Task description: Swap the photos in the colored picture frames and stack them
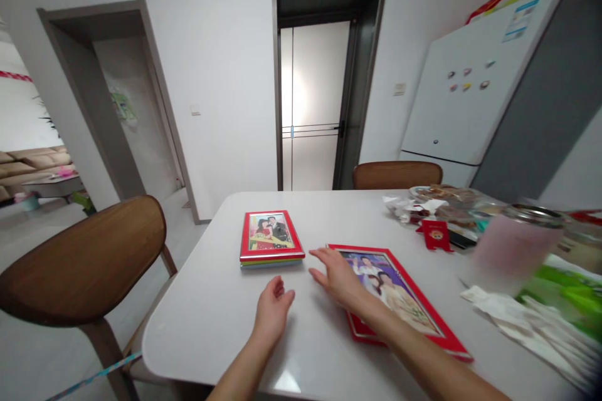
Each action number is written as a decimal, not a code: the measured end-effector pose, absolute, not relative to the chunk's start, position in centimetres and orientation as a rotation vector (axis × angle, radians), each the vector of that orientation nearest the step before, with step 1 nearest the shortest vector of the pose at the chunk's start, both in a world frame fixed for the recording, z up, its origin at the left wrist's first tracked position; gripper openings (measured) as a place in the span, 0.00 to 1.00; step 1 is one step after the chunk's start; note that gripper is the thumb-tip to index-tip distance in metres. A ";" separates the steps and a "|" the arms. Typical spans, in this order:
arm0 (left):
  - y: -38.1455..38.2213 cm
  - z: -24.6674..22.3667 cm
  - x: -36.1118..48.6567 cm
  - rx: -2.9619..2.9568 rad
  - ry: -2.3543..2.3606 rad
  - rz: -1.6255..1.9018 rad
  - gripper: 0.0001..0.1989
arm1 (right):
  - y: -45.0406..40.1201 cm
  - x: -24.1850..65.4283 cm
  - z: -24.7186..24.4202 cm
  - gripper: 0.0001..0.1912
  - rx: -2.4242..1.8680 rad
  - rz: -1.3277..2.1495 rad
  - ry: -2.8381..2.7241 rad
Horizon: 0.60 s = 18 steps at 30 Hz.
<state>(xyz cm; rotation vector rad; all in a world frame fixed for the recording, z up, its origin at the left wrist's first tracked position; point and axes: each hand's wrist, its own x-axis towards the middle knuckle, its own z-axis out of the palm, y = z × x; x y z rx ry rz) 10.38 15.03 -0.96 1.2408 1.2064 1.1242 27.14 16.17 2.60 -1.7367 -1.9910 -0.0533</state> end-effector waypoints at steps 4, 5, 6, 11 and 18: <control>15.8 -0.9 7.5 1.053 1.201 1.216 0.21 | 19.5 20.5 3.3 0.24 -1.591 -0.081 -2.128; 15.7 -0.9 7.1 1.015 1.192 1.233 0.21 | 20.1 19.7 3.5 0.22 -1.583 -0.088 -2.143; 15.6 -0.9 6.8 0.980 1.181 1.250 0.21 | 20.6 19.2 3.6 0.19 -1.579 -0.093 -2.157; 14.7 0.1 6.5 0.846 1.064 1.339 0.23 | 18.7 18.7 4.2 0.09 -1.527 -0.093 -2.238; 10.6 2.9 7.6 0.839 0.925 1.543 0.24 | 10.2 19.2 4.9 0.14 -1.304 0.372 -2.026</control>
